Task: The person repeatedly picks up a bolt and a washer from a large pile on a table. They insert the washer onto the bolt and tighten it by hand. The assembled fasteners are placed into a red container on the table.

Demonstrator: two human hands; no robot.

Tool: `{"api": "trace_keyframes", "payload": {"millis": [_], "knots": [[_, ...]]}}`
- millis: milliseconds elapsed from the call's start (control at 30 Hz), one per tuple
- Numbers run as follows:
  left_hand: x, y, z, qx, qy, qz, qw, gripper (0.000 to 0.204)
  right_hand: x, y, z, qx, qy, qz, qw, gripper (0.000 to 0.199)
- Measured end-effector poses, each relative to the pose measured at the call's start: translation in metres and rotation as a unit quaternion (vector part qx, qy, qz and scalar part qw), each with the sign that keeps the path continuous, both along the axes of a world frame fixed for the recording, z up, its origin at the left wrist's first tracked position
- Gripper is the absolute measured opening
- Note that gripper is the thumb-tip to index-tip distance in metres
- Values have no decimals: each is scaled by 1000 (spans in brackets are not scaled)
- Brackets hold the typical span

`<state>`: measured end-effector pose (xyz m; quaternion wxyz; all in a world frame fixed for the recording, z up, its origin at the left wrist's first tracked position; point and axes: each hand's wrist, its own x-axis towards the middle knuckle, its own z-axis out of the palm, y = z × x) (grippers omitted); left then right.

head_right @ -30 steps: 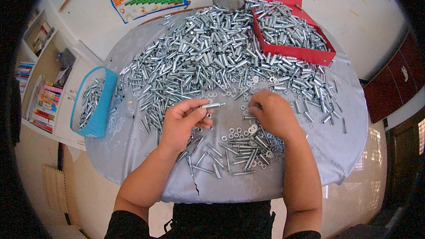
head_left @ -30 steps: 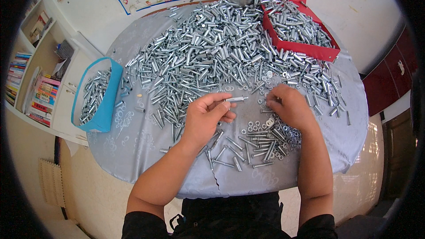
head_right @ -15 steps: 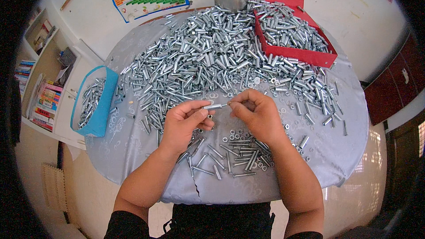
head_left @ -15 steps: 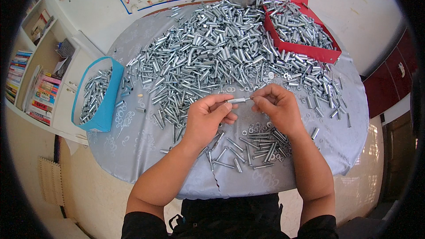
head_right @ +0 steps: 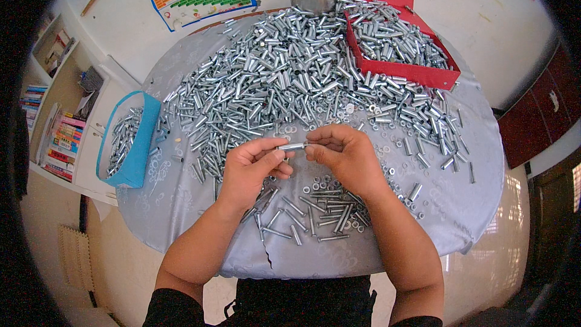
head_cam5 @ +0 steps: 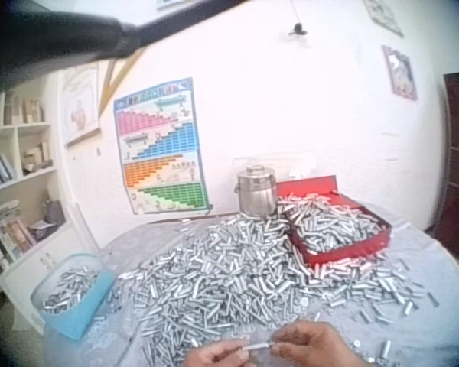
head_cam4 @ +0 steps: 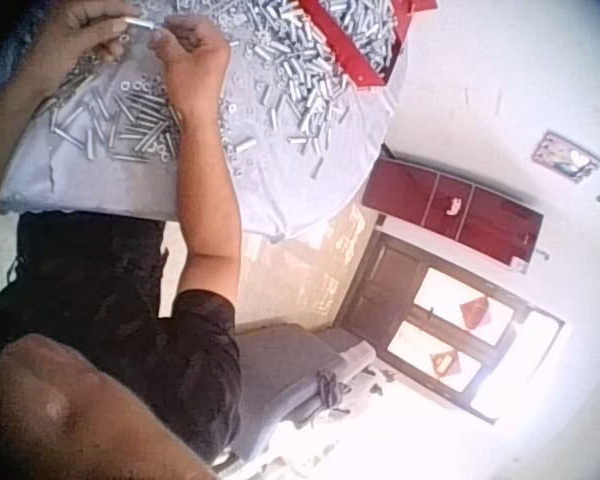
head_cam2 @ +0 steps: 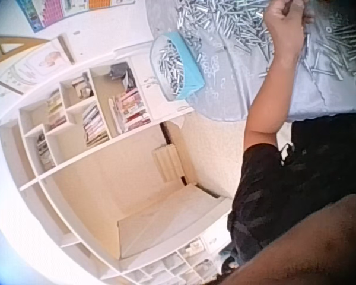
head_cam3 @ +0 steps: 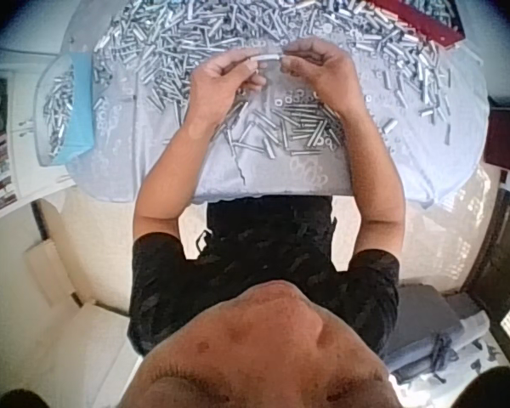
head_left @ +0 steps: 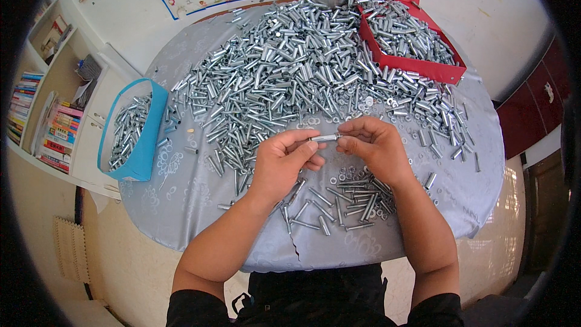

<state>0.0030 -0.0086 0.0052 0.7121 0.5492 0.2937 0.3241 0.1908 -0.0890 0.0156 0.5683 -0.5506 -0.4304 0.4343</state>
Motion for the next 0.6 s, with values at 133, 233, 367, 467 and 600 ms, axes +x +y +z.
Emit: {"api": "trace_keyframes", "payload": {"millis": [133,233,367,467,600], "knots": [[-1,2,2,-10,-1,-13,1000,25,3,-1,1,-13,-18,21,1000,20],[-1,2,1,-19,-15,-7,1000,25,5,-2,2,-16,-21,27,999,20],[-2,4,-1,-19,-31,32,999,24,14,-8,14,-34,-258,35,965,18],[-2,6,-3,-19,-38,43,998,23,27,-11,7,24,-408,137,903,17],[-3,6,-3,-17,-34,38,999,24,21,-12,7,47,-441,176,879,17]]}}
